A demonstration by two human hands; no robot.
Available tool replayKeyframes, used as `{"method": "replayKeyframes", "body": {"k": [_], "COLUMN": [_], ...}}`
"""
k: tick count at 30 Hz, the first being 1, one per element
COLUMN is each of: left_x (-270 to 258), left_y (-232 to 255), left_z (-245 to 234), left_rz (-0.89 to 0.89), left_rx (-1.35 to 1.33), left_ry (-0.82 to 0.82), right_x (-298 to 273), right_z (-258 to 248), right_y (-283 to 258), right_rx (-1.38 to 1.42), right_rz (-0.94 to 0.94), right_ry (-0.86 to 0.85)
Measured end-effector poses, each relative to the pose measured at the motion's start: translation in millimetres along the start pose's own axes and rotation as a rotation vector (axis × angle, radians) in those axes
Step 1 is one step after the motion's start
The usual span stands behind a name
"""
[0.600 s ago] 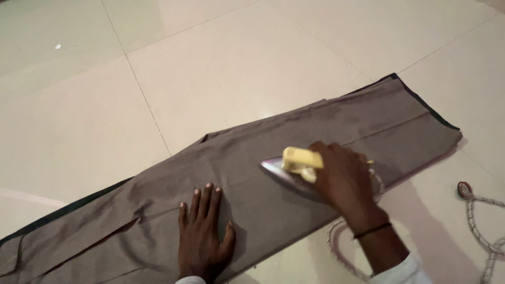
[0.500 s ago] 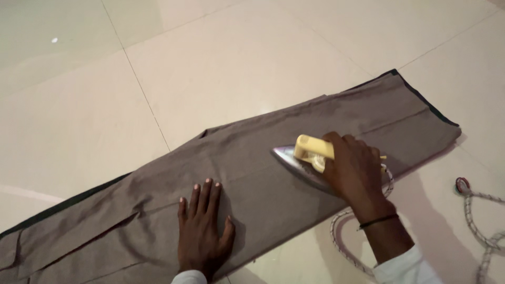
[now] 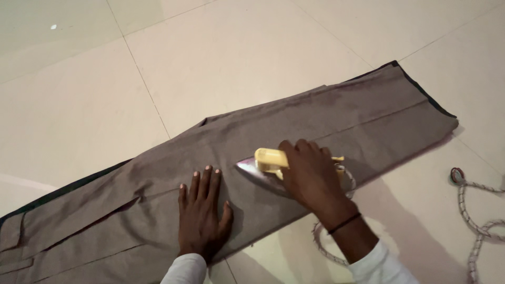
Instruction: The person irons a pair of grey trousers laid flat on the floor, then switches to ironing a pair of black trousers. They use a handheld iron and smooth the fabric with their hands.
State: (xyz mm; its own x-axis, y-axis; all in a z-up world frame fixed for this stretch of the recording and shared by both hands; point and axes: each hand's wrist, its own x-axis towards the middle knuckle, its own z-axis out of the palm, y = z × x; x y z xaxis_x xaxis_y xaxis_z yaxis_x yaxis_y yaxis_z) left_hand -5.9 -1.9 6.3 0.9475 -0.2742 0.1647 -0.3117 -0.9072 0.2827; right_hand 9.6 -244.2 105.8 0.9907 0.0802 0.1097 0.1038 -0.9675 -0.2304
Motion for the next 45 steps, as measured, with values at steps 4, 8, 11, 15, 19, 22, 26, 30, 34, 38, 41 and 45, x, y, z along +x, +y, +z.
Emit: {"method": "replayKeyframes", "body": {"k": [4,8,11,15,19,22,26,30,34,38,41,45], "left_x": [1,-1,0,3,11,20,35,39,50,52,54,54], "left_y": [-2,0,0,4,16,31,51,64,69,73,81,86], "left_z": [2,2,1,1,2,4,6,15,32,41,40,36], "left_rz": [0.003,0.011,-0.015,-0.021,-0.101,-0.124,-0.133,-0.119,-0.115,-0.121,-0.162,-0.215], "left_rx": [0.015,0.013,0.046,0.079,0.065,0.055,0.009,-0.108,-0.096,-0.119,-0.149,-0.166], "left_ry": [-0.019,-0.002,-0.057,-0.091,-0.151,-0.149,-0.205,-0.098,-0.063,0.038,0.088,0.092], "right_x": [-2,5,12,9,7,7,5,4,5,5,4,5], "right_z": [0,-9,-13,-14,-14,-17,-20,-16,-17,-16,-16,-18], "right_y": [-4,8,28,60,75,74,64,52,58,70,84,96], "right_rx": [0.045,0.032,-0.011,-0.07,-0.08,-0.047,0.028,0.077,0.105,0.073,0.057,0.03], "right_rz": [0.029,0.138,0.236,0.319,0.347,0.32,0.291,0.302,0.351,0.425,0.453,0.541], "right_ry": [-0.017,-0.079,-0.117,0.035,0.082,0.036,-0.025,-0.047,-0.038,0.007,0.072,0.054]}}
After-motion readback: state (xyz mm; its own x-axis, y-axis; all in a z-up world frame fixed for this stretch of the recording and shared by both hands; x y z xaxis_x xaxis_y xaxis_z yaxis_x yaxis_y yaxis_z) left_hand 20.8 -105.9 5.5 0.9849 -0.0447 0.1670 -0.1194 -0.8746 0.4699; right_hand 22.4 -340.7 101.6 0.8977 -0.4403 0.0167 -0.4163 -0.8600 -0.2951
